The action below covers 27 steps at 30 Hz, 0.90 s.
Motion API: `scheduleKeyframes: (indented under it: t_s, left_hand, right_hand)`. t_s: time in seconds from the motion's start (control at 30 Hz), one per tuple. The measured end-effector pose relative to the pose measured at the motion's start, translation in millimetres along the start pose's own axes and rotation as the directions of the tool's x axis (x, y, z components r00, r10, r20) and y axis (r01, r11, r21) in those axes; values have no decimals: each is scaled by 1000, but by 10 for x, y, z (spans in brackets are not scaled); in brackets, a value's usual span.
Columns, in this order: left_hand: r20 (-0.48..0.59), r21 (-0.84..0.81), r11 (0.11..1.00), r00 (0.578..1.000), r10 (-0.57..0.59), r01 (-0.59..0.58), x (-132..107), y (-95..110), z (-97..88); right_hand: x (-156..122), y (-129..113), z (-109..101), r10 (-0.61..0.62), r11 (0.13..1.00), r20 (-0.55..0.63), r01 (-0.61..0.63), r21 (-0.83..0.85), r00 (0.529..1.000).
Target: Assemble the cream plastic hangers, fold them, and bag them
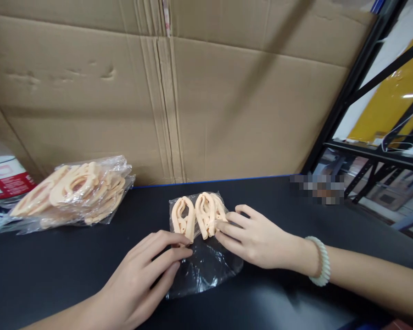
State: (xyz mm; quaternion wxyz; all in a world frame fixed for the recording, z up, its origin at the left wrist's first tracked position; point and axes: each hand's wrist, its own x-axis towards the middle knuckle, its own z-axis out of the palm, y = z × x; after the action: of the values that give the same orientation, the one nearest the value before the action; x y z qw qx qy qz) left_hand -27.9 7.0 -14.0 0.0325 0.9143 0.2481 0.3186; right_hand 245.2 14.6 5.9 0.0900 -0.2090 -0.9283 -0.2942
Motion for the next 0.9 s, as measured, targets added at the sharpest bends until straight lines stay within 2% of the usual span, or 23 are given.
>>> scheduleKeyframes:
  t_s: [0.1, 0.2, 0.33, 0.47, 0.73, 0.9]
  left_hand:
    - [2, -6, 1000, 1000, -14, 14, -74, 43, -57]
    - [-46, 23, 999, 999, -27, 28, -158, 57, -89]
    - [-49, 81, 995, 997, -55, 59, -166, 50, -66]
    - [-18, 74, 996, 998, -54, 56, -97, 31, -7]
    - [9, 29, 999, 999, -36, 36, -91, -13, 21]
    - [-44, -38, 998, 998, -49, 47, -83, -16, 7]
  right_hand:
    - [-163, 100, -52, -30, 990, 37, 25, 137, 999]
    - [-272, 164, -86, 58, 949, 52, -72, 308, 997]
    - [-338, 211, -93, 203, 843, 35, -193, 502, 979]
    - [-374, 254, -37, 259, 715, -5, -189, 673, 966]
    - [-378, 219, 119, 363, 517, -28, -176, 838, 931]
    - [-340, 160, 183, 491, 350, 20, -218, 911, 871]
